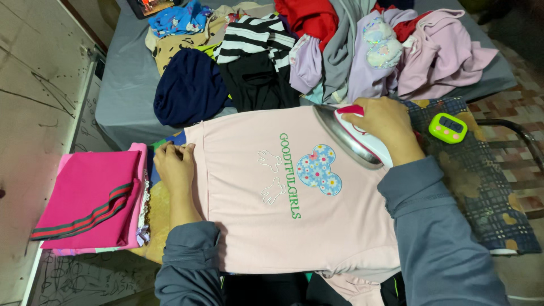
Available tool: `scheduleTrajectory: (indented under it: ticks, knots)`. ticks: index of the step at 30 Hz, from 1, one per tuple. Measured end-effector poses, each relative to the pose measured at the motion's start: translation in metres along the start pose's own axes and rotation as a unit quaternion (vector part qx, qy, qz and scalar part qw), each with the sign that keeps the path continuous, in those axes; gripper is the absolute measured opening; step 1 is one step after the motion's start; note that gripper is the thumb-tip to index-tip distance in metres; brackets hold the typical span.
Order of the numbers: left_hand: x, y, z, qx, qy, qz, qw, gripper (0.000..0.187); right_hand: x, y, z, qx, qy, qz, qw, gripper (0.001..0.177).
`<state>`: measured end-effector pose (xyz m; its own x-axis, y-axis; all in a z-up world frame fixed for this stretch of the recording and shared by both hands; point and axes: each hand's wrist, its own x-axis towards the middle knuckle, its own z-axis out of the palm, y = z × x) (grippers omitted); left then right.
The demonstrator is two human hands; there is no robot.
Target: The person irons a light pink t-shirt laid out on a small ironing board. They repeatedly smooth the fabric with an electric iron, adjust the shirt's position, and flip it over to iron the other side. The person then folds the shirt and places it on a stack of other folded clothes.
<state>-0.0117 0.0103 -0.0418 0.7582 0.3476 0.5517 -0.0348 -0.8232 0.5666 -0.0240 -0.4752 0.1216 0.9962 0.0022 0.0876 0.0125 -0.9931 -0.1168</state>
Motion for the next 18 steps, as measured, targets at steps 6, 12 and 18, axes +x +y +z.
scheduleTrajectory:
  ticks: [6, 12, 18]
  knots:
    - [-0.001, -0.002, 0.0, -0.005, 0.0, 0.01, 1.0, 0.034, -0.05, -0.03, -0.026, 0.044, -0.099, -0.098, 0.989, 0.043]
    - [-0.001, -0.003, 0.0, -0.003, -0.009, -0.004, 1.0, 0.034, -0.049, -0.054, -0.012, 0.076, -0.064, -0.133, 0.986, 0.044]
    - [0.0, -0.003, 0.002, -0.004, -0.005, 0.0, 1.0, 0.033, -0.003, -0.078, 0.015, 0.032, 0.016, -0.088, 0.995, 0.043]
